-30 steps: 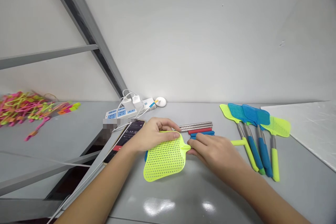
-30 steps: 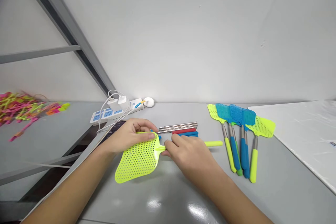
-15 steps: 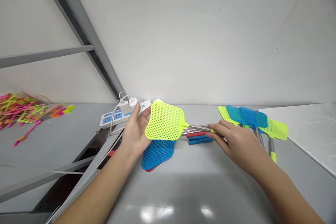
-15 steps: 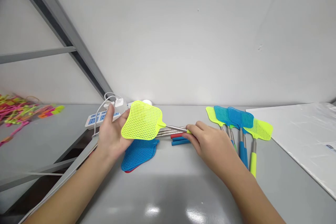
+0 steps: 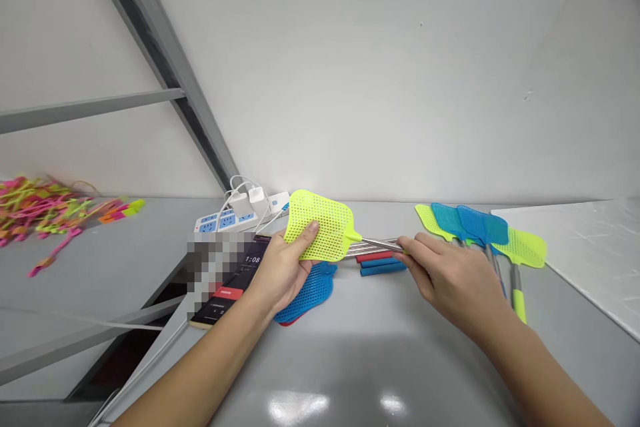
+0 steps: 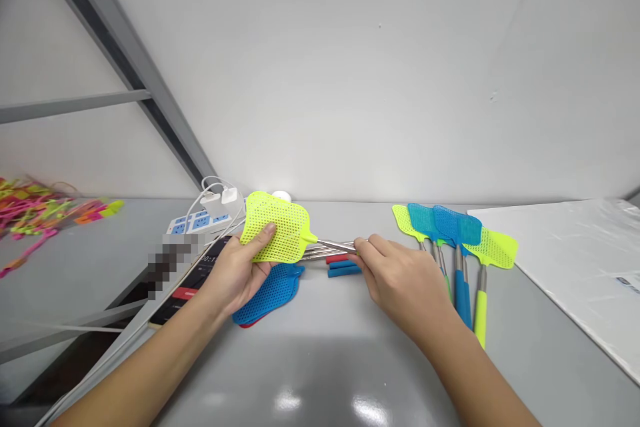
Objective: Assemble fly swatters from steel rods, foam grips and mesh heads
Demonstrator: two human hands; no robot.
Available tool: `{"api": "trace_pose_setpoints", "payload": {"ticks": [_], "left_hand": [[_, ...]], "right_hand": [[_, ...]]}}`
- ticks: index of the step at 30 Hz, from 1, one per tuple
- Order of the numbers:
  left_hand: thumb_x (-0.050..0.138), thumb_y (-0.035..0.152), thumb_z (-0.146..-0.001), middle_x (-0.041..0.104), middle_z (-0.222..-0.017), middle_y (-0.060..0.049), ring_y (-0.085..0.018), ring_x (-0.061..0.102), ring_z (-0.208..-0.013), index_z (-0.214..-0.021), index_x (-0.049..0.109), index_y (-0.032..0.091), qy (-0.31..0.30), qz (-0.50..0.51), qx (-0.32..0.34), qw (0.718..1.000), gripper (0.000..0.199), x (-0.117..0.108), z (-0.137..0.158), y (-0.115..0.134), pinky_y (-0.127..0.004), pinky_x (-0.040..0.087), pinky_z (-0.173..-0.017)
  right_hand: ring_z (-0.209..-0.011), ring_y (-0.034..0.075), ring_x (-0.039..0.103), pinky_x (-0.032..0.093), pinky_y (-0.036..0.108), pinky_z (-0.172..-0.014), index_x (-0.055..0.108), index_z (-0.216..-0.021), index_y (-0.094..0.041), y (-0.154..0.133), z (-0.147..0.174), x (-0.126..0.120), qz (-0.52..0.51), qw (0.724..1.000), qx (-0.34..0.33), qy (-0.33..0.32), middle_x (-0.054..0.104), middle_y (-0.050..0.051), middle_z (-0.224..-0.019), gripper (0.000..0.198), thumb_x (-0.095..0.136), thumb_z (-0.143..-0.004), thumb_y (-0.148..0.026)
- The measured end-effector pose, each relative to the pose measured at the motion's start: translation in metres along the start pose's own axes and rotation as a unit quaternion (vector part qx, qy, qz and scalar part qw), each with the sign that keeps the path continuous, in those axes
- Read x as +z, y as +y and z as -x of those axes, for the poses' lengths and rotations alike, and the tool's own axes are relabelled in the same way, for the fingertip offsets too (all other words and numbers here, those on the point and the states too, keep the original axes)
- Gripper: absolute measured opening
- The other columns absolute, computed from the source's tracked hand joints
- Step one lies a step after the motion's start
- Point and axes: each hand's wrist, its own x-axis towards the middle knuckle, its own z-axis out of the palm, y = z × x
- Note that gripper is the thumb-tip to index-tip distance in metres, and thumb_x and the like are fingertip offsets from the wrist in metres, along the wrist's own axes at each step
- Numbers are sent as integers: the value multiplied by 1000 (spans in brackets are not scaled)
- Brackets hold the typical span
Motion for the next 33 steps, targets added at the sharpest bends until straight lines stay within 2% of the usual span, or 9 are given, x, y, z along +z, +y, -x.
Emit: {"api": "trace_pose_setpoints", "payload": {"ticks": [5, 8, 13, 17, 21, 26, 28, 31, 33], "left_hand": [[72, 25, -84, 73, -107, -13, -26, 69, -100, -107, 72, 13, -17, -23, -5, 1000, 26, -1, 1, 0, -37, 58, -88], [71, 25, -85, 73, -110, -13, -26, 69, -102, -107, 72, 13, -26, -36, -6, 999, 25, -2, 0, -1, -37, 58, -88], [73, 24, -83, 73, -108, -13, -26, 69, -101, -107, 72, 13, -37, -41, -30, 998, 26, -5, 0, 2, -35, 58, -88], [78, 27, -77, 74, -108, -11, -26, 69, -100, -104, 73, 15, -14, 39, -57, 998, 30, -4, -3, 7, -35, 58, -86], [56, 67, -83, 69, -121, -11, -29, 65, -109, -113, 69, 17, -12, 166, -40, 985, 60, 3, -3, 11, -40, 56, -89], [38, 86, -75, 65, -126, -14, -35, 61, -114, -122, 64, 23, -63, 155, -28, 985, 82, 13, 8, -5, -53, 51, -92], [46, 81, -76, 66, -123, -17, -35, 61, -113, -120, 65, 19, -90, 95, -41, 990, 78, 16, 14, -17, -52, 49, -93], [58, 50, -91, 68, -118, -15, -30, 62, -112, -113, 68, 17, -113, 0, -57, 992, 41, 19, 22, -33, -45, 48, -95], [56, 40, -95, 68, -118, -14, -28, 62, -111, -110, 70, 18, -120, -39, -50, 991, 31, 21, 25, -38, -45, 47, -96]], "right_hand": [[-49, 12, 45, 19, 29, -46, 64, -94, -19, -3, 0, 0, -24, 999, 15, -24, 57, -3, -67, 25, 43, -100, -31], [-52, 13, 48, 21, 29, -48, 62, -93, -21, -3, 0, 0, -87, 991, 57, -78, 61, -3, -74, 26, 40, -100, -34], [-60, 15, 51, 30, 27, -54, 57, -80, -23, 0, -4, -8, -264, 923, 154, -232, 58, -2, -68, 35, 38, -100, -44], [-58, 15, 49, 31, 27, -53, 56, -78, -25, 0, -6, -18, -329, 883, 190, -276, 56, -3, -65, 38, 37, -99, -50], [-60, 16, 52, 28, 28, -53, 57, -80, -25, -5, -6, -17, -288, 903, 204, -246, 59, -2, -66, 37, 36, -99, -49], [-60, 17, 56, 27, 28, -54, 60, -83, -24, -12, -6, -5, -221, 936, 190, -198, 65, 0, -71, 38, 34, -100, -46], [-60, 17, 58, 28, 28, -54, 62, -89, -24, -17, -5, -1, -202, 947, 171, -183, 68, 0, -76, 36, 35, -100, -44], [-62, 18, 62, 30, 28, -53, 63, -101, -25, -26, -3, 3, -185, 959, 132, -169, 71, 0, -81, 30, 37, -100, -41], [-67, 20, 65, 31, 28, -54, 62, -109, -25, -29, -2, 5, -177, 966, 107, -156, 72, 1, -83, 29, 40, -99, -42]]}}
